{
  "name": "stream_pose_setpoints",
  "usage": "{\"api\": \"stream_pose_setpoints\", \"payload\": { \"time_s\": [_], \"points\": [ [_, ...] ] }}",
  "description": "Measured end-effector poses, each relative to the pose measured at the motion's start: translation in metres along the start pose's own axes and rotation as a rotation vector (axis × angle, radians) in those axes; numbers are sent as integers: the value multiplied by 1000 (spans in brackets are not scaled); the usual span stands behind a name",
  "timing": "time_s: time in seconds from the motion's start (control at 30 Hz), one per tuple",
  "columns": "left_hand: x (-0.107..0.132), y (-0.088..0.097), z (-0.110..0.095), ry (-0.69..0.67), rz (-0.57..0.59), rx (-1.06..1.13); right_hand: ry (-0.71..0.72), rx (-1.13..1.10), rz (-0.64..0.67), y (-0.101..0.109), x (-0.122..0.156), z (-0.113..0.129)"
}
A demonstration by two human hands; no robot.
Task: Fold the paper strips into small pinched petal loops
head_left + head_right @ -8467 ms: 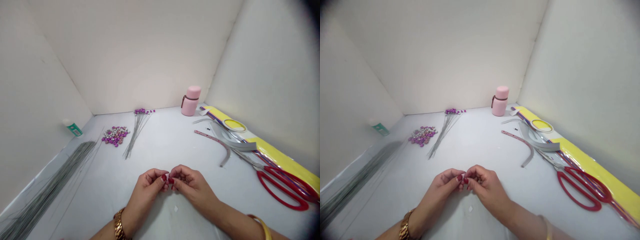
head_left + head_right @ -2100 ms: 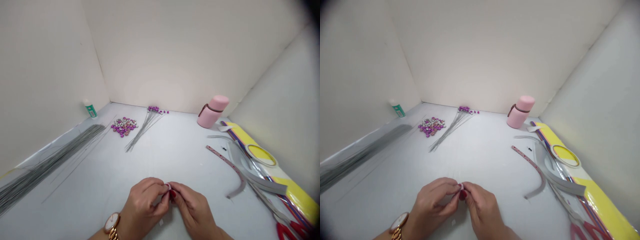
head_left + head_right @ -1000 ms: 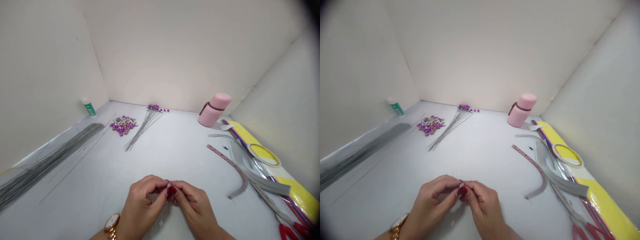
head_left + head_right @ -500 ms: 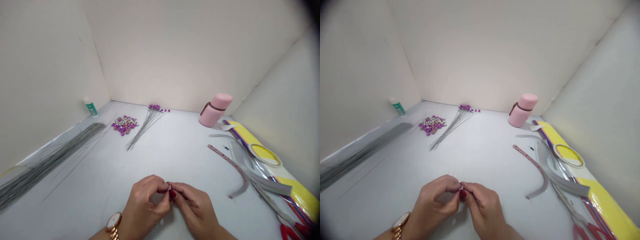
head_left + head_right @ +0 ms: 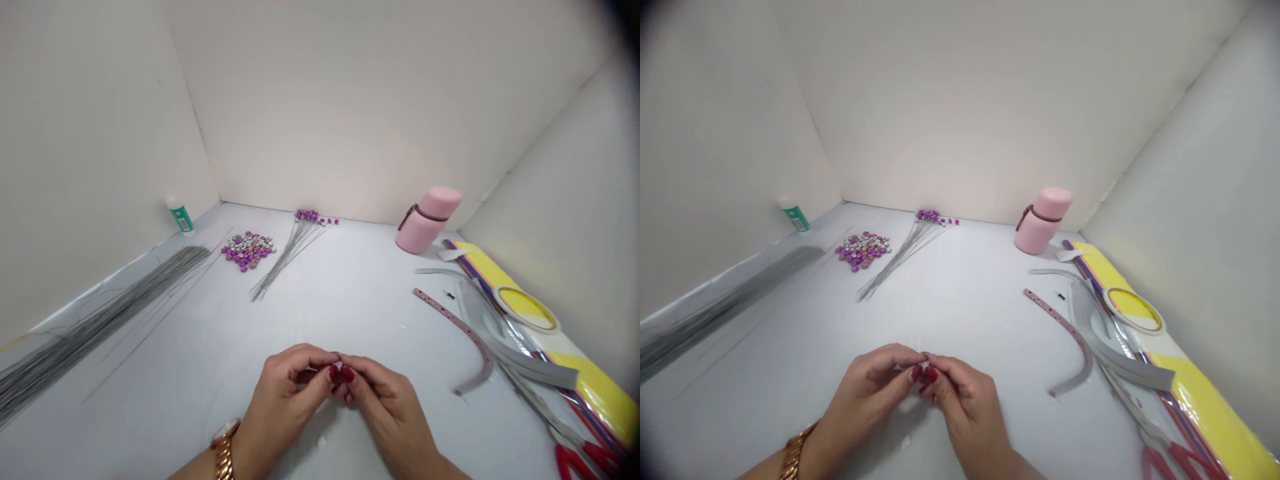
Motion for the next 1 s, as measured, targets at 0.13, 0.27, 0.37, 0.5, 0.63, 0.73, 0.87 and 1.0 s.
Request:
{"api": "stream_pose_setpoints", "payload": {
  "time_s": [0.13, 0.27, 0.37, 0.5, 0.63, 0.73, 0.87, 1.0],
  "points": [
    [0, 2, 0, 16, -64, -141, -88, -63, -40, 2, 0, -5],
    [2, 2, -3, -25, -33, -163, -87, -68, -36, 2, 1, -6],
    [3, 1, -3, -17, -26, -139, -38, -22, -16, 3, 1, -4],
    [3, 2, 0, 0, -78, -162, -44, -54, 14, 2, 2, -3],
    [2, 3, 0, -71, -87, -170, -169, -196, -43, 1, -1, -4],
    [1, 3, 0, -119, -91, -190, -231, -276, -70, 0, -3, -4],
    [2, 3, -1, -149, -101, -205, -268, -381, -64, -1, -4, -6],
    [3, 1, -2, -121, -47, -231, -274, -373, -81, 0, -3, -5]
  ]
}}
Point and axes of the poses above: each hand's wrist, its own x-axis away from the middle knuckle, its own y-axis out of the back of the hand, z = x × y, the point moved 2 cm from there along -x, towards the middle knuckle, and after that the axes turned 9 degrees about -x, right-handed, at the moved point
